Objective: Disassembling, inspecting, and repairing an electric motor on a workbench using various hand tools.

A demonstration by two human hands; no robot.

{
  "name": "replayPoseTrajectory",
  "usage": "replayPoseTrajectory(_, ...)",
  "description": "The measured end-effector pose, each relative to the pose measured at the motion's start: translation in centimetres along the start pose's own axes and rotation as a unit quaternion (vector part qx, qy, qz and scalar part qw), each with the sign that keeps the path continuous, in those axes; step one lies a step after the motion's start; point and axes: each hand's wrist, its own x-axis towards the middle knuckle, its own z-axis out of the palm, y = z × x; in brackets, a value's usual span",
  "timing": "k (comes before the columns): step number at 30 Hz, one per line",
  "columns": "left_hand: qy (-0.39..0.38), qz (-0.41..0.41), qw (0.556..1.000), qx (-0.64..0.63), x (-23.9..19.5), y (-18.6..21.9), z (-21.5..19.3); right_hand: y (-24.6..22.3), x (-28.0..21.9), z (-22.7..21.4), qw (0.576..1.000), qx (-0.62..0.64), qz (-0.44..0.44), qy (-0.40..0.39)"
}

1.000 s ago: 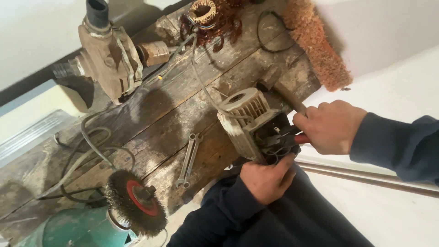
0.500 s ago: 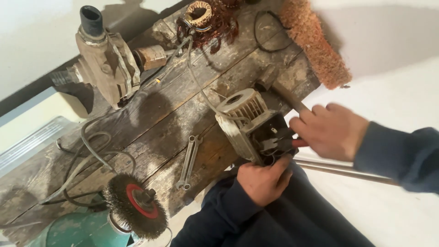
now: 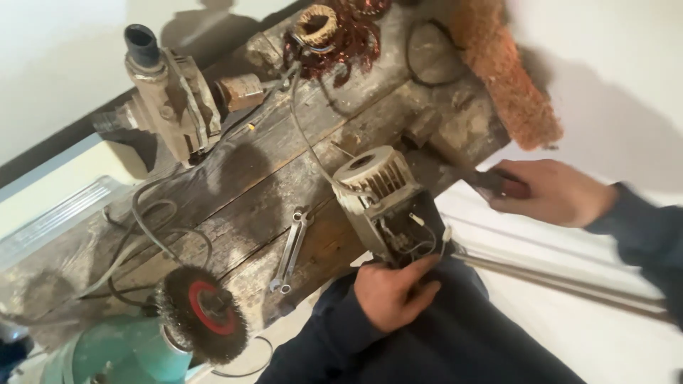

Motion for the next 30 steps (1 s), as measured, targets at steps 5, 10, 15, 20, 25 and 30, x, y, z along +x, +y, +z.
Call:
replayPoseTrajectory(5,0.041,-0.017,0.999,0.003,0.4,0.9,0.2,2.3,9.1,5.4,0.97,-0.028,-0.138,0.197)
replayPoseTrajectory(10,0.09,-0.071,0.993,0.027,0.6,2.9,0.7,1.7,14.1,7.3,0.935,-0.084,-0.242,0.244)
replayPoseTrajectory(15,0.195,-0.147,0.969,-0.024,-0.4,2.7,3.9,0.7,16.1,6.2,0.937,-0.182,-0.23,0.188)
replayPoseTrajectory(20,0.335,-0.176,0.898,-0.224,-2.7,-0.8,9.1,1.4,15.9,6.8,0.928,-0.206,-0.249,0.184)
replayPoseTrajectory(25,0.499,-0.046,0.756,-0.421,-3.9,-7.1,10.8,2.0,15.7,7.7,0.908,-0.151,-0.315,0.232)
replayPoseTrajectory(30,0.461,-0.238,0.812,-0.267,-2.3,-12.5,3.0,1.8,13.4,8.7,0.876,-0.067,-0.368,0.303)
